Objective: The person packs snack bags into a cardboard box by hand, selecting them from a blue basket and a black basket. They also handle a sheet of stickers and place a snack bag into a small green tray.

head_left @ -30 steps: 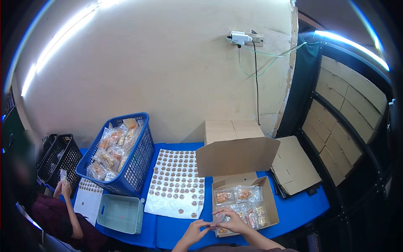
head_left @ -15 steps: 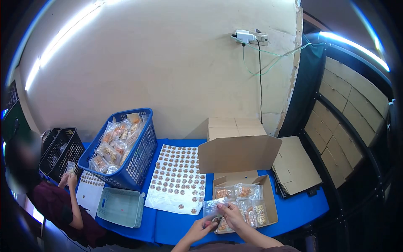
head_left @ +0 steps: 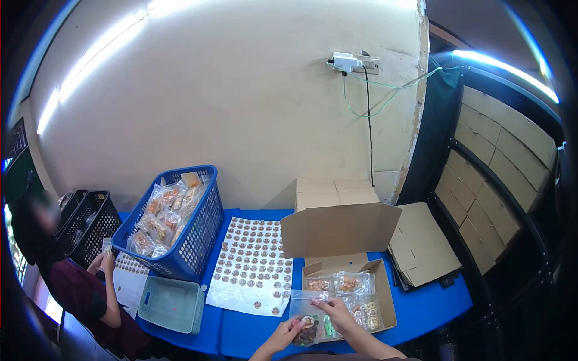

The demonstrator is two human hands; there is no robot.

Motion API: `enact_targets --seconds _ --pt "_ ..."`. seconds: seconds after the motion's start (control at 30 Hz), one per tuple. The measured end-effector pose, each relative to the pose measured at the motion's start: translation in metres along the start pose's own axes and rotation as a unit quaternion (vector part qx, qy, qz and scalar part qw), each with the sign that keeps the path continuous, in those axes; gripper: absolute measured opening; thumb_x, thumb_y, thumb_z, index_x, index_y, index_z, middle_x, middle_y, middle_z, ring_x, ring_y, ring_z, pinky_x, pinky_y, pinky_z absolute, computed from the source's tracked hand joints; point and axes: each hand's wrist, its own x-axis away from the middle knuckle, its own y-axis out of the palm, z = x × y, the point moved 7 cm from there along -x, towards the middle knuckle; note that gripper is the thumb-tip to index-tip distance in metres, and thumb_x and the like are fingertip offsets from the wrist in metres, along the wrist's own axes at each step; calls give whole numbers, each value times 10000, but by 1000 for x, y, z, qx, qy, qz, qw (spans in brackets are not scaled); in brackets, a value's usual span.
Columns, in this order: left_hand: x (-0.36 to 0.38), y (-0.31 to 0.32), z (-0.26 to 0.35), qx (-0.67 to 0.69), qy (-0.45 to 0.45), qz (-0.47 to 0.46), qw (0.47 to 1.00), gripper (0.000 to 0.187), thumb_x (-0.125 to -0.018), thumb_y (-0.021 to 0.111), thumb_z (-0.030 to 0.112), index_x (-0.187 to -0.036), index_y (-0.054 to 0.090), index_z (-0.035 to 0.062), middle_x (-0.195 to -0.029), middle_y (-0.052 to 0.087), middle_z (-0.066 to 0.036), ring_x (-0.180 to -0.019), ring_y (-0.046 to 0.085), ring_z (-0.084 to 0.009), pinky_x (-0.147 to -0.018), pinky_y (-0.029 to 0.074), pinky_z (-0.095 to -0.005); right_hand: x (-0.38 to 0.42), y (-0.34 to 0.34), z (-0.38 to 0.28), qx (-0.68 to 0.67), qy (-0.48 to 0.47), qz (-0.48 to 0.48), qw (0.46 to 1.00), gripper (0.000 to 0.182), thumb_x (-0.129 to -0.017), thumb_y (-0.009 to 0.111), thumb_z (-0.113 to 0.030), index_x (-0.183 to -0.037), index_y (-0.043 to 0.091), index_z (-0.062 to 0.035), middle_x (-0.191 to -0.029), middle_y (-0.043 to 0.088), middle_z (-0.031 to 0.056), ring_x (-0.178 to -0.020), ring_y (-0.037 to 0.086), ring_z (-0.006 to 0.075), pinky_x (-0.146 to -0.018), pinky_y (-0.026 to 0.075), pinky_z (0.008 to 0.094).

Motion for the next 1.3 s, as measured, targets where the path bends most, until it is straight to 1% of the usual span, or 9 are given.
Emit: enact_targets --seconds 0.17,0.23,0.5,0.77,0.9,1.0,1.07,1.23,1.3 --pt "6 4 19 26 -42 -14 999 369 -925 577 264 -1201 516 27 -858 620 -17 -773 555 -72 -684 456 -223 4 -11 1 9 -10 5 1000 249 -886 630 -181 -994 661 41 -943 680 91 -899 621 133 -841 463 269" --pt "3 -8 22 36 67 26 997 304 -907 608 233 -1131 569 30 -877 637 -25 -821 570 -85 -719 464 -239 9 -2 -4 152 -51 -60 985 248 -898 618 -203 -998 671 17 -941 683 68 -886 611 111 -832 459 262" --pt "3 -27 16 -3 85 83 993 231 -928 575 212 -992 638 0 -870 654 -40 -854 575 -96 -791 449 -256 13 10 9 189 -56 -100 975 340 -963 504 -302 -1056 661 -15 -894 661 65 -869 585 128 -807 452 288" --pt "3 -30 34 51 142 157 976 425 -954 500 230 -1315 432 17 -1289 495 -115 -1121 501 -194 -945 400 -321 15 7 -17 179 -145 -19 973 385 -1001 397 -287 -1207 578 -16 -1039 623 89 -958 572 151 -880 436 294" --pt "3 -11 39 13 140 70 988 555 -918 559 224 -1387 338 25 -1373 414 -142 -1192 466 -250 -995 373 -341 23 26 -28 232 -188 -55 953 386 -1001 390 -275 -1258 542 -30 -1040 570 98 -1019 535 181 -887 432 292" --pt "5 1 39 -64 203 74 974 603 -878 623 245 -1374 371 16 -1326 468 -162 -1183 482 -232 -981 385 -334 26 36 -25 198 -202 -75 956 340 -964 475 -264 -1243 582 -101 -1037 569 95 -1025 514 208 -910 408 316" --pt "5 -5 33 -86 93 122 984 581 -844 673 275 -1308 459 -1 -1222 561 -151 -1087 546 -189 -931 424 -321 28 41 -35 503 -317 -47 803 320 -886 595 -234 -1188 631 -137 -1078 564 91 -1012 508 237 -930 377 338" --pt "9 -16 22 39 38 164 985 262 -923 582 219 -985 685 -14 -909 687 -62 -891 606 -119 -821 461 -261 28 41 -35 500 -311 -5 808 466 -788 710 -271 -1219 604 -130 -1144 565 123 -1075 488 277 -954 363 374" --pt "13 -18 27 32 56 156 986 312 -937 553 264 -1026 669 -11 -921 686 -58 -866 609 -107 -800 467 -246 19 22 -21 319 -271 80 905 606 -817 691 -308 -1336 472 -85 -1214 547 145 -1149 479 281 -993 357 390"
